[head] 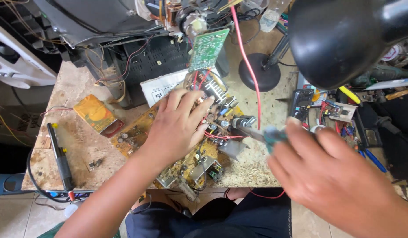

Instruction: Desoldering components from a circuit board and cutting wires during an electronics repair task.

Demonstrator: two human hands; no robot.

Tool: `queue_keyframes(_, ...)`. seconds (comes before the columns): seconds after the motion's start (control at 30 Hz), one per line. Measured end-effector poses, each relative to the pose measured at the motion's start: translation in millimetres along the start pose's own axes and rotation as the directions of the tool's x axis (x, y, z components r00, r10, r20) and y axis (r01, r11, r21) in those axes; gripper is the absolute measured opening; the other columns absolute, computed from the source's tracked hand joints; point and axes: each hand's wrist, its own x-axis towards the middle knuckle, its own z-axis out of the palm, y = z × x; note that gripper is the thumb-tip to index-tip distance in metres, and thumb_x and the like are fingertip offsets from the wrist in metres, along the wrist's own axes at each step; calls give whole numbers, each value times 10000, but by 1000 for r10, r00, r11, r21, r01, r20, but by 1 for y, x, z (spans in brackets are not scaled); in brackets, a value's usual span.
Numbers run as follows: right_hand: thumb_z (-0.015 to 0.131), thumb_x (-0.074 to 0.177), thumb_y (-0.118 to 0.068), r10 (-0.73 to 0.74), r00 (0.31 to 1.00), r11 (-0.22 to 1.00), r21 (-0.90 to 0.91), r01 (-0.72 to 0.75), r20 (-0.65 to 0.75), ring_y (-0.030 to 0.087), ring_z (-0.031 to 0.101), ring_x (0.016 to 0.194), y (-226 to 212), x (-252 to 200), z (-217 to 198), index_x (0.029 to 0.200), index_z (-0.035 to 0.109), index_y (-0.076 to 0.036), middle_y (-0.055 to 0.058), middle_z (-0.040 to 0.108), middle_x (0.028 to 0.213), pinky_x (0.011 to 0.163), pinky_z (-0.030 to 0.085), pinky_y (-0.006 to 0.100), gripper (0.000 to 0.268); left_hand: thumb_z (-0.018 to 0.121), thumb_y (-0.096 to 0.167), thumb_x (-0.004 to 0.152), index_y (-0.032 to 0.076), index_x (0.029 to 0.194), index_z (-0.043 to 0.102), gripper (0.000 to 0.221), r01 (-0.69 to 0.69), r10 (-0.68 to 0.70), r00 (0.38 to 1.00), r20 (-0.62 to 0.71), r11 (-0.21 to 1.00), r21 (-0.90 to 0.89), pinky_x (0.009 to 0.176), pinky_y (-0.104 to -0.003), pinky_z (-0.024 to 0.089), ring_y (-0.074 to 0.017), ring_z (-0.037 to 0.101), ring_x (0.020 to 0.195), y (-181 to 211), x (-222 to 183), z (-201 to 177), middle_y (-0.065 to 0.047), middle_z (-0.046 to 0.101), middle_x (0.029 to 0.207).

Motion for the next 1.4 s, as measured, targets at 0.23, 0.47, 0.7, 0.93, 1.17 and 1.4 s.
queue_keyframes(0.23,660,918,-516,535,830,816,157,-556,159,194,632,1059,-23,-101,131,769,614,-297,-77,602,842,798,481,369,269,689,155,940,39,1242,626,330,11,-43,998,-41,808,-589,787,-461,508,-327,620,988,127,-26,-42,-172,643,1128)
queue_keyframes(0.47,805,776,-289,547,834,794,359,-491,-69,261,578,869,-31,-53,236,753,672,-196,-11,634,801,680,431,399,163,620,181,1041,50,1130,666,165,-34,114,992,53,649,-760,713,-434,456,-322,591,828,225,-38,49,-122,627,989)
queue_keyframes(0.7,767,818,-203,623,779,744,359,-563,-70,306,642,1118,-30,-83,229,842,724,-180,42,708,910,844,484,437,54,642,185,1015,71,1078,697,141,122,-34,989,142,726,-677,698,-419,493,-306,628,829,241,-29,61,-91,676,981)
queue_keyframes(0.93,879,970,-329,909,416,302,638,-708,31,361,654,1092,-83,-213,215,847,651,-64,113,689,955,908,499,470,371,656,228,989,71,999,716,168,318,-262,948,181,822,-473,635,-404,501,-267,614,762,255,15,92,-66,639,852)
queue_keyframes(1.17,940,958,-179,966,147,-31,664,-747,211,360,598,1023,-160,-290,251,907,644,-14,116,647,956,900,485,471,343,661,-56,803,36,825,681,97,233,-210,956,206,967,-98,333,-480,432,-355,540,727,263,80,165,-139,560,855)
queue_keyframes(1.4,938,956,-191,962,58,-125,618,-777,268,353,620,1020,-187,-315,270,900,660,-4,128,681,974,934,486,471,340,701,89,905,70,831,765,99,253,-213,872,442,967,-35,443,-509,522,-361,570,814,253,105,191,-105,593,896)
